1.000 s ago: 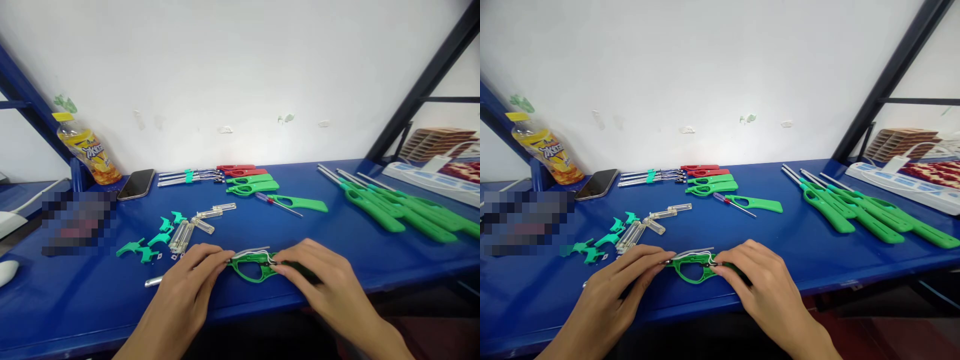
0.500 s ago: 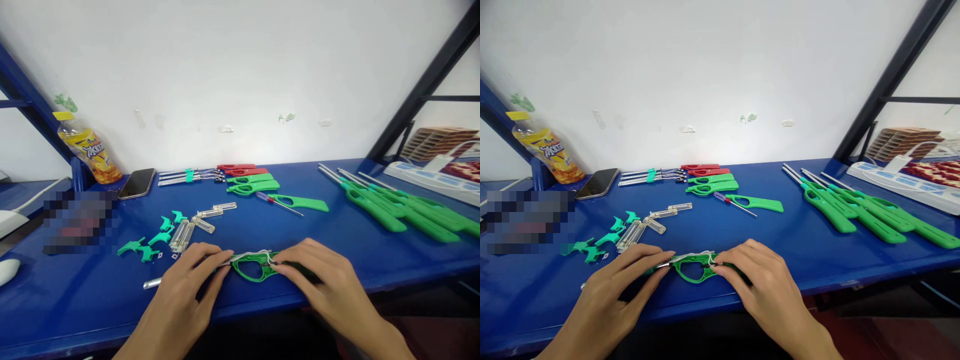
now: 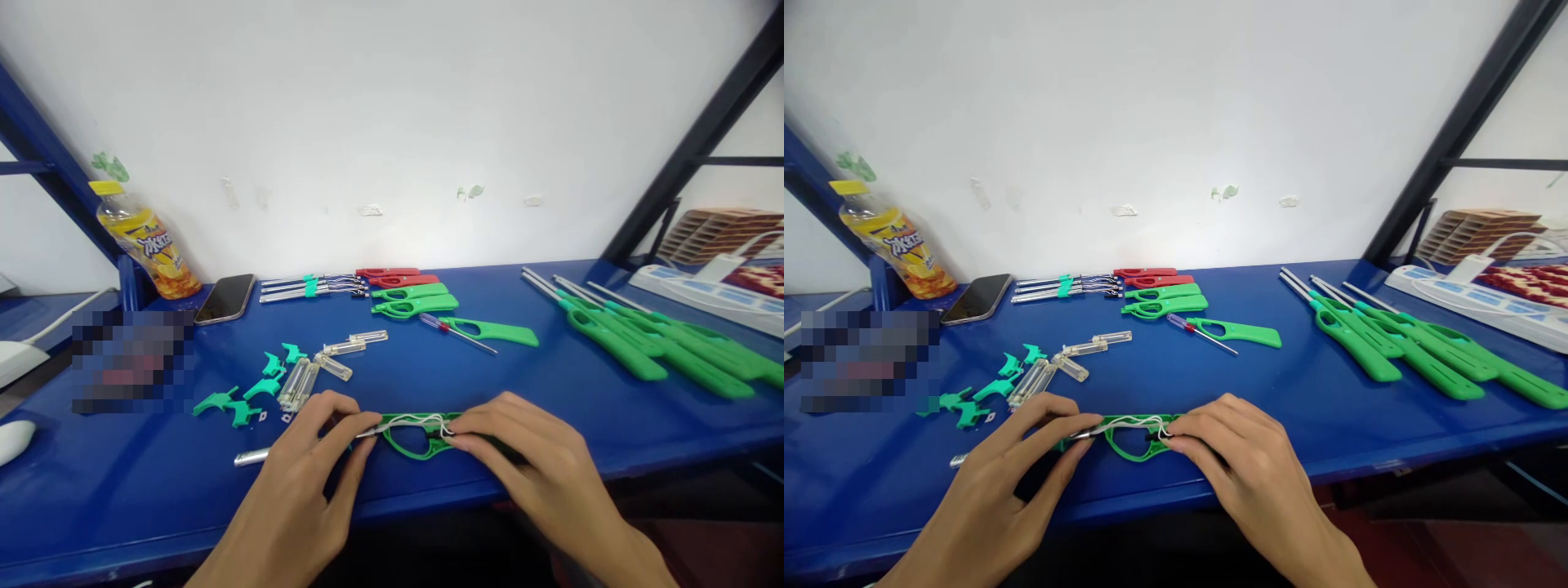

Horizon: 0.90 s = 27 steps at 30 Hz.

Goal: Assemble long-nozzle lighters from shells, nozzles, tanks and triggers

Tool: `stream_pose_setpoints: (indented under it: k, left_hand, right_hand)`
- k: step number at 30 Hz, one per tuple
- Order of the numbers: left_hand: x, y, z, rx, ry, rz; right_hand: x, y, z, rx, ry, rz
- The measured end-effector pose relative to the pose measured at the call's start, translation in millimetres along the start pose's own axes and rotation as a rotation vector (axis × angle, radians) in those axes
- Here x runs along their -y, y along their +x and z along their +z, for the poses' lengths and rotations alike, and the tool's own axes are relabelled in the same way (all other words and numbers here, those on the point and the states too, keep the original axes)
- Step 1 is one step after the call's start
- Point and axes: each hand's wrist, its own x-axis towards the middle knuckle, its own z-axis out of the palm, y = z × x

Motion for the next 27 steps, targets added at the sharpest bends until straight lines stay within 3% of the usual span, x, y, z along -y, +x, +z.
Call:
stream_pose_setpoints:
  k: [18,27]
  left_hand:
    - [-1.4,5.9,-3.1,0.065,-0.056,-0.014]
    - [1.2,3.0,-1.8,0.042,-0.048,0.004]
  right_hand:
    - [0.3,-0.9,-0.3,0.018,0.021,-0.001]
    - [-1.0,-2.0,0.0,0.01,0.02,-0.016]
